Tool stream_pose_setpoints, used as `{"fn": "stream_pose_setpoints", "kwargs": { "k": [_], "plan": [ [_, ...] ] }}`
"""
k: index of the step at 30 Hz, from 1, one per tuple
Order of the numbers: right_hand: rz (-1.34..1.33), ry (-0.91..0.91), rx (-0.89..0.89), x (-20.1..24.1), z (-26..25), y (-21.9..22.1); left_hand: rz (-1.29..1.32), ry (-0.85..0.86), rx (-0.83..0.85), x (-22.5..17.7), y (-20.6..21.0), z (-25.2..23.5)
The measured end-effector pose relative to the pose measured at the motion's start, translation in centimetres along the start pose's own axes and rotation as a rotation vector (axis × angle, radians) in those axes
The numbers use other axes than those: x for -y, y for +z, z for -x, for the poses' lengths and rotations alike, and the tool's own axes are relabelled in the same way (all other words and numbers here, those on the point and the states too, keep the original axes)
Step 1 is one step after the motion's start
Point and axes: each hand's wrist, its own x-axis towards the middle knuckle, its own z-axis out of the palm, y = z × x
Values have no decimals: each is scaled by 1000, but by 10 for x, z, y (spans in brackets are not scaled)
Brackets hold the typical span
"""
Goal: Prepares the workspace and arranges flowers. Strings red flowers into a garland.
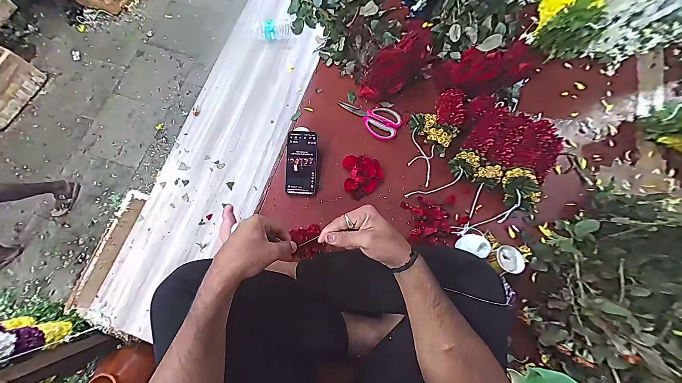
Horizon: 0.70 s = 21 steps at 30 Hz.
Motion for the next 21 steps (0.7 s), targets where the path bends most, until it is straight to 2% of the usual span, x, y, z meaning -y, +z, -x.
{"fn": "stream_pose_setpoints", "kwargs": {
  "k": [4,5,7,9,10,15,17,21],
  "plan": [
    [85,189,135,7,12,-17,-57,-18,89,-2,1,1],
    [167,239,99,6,13,-26,-76,-26,83,-2,1,0],
    [462,360,-111,4,1,-52,-82,-50,61,-1,1,0],
    [766,444,-353,-11,-28,-74,-81,-64,62,-3,3,-2],
    [888,490,-407,-17,-45,-80,-87,-70,65,-4,4,-3],
    [1293,576,-370,-78,-98,-89,-125,-64,89,-4,9,-7],
    [1308,537,-408,-93,-100,-89,-121,-68,84,-3,9,-5],
    [1117,449,-470,-87,-93,-94,-113,-70,85,-6,11,-6]
  ]
}}
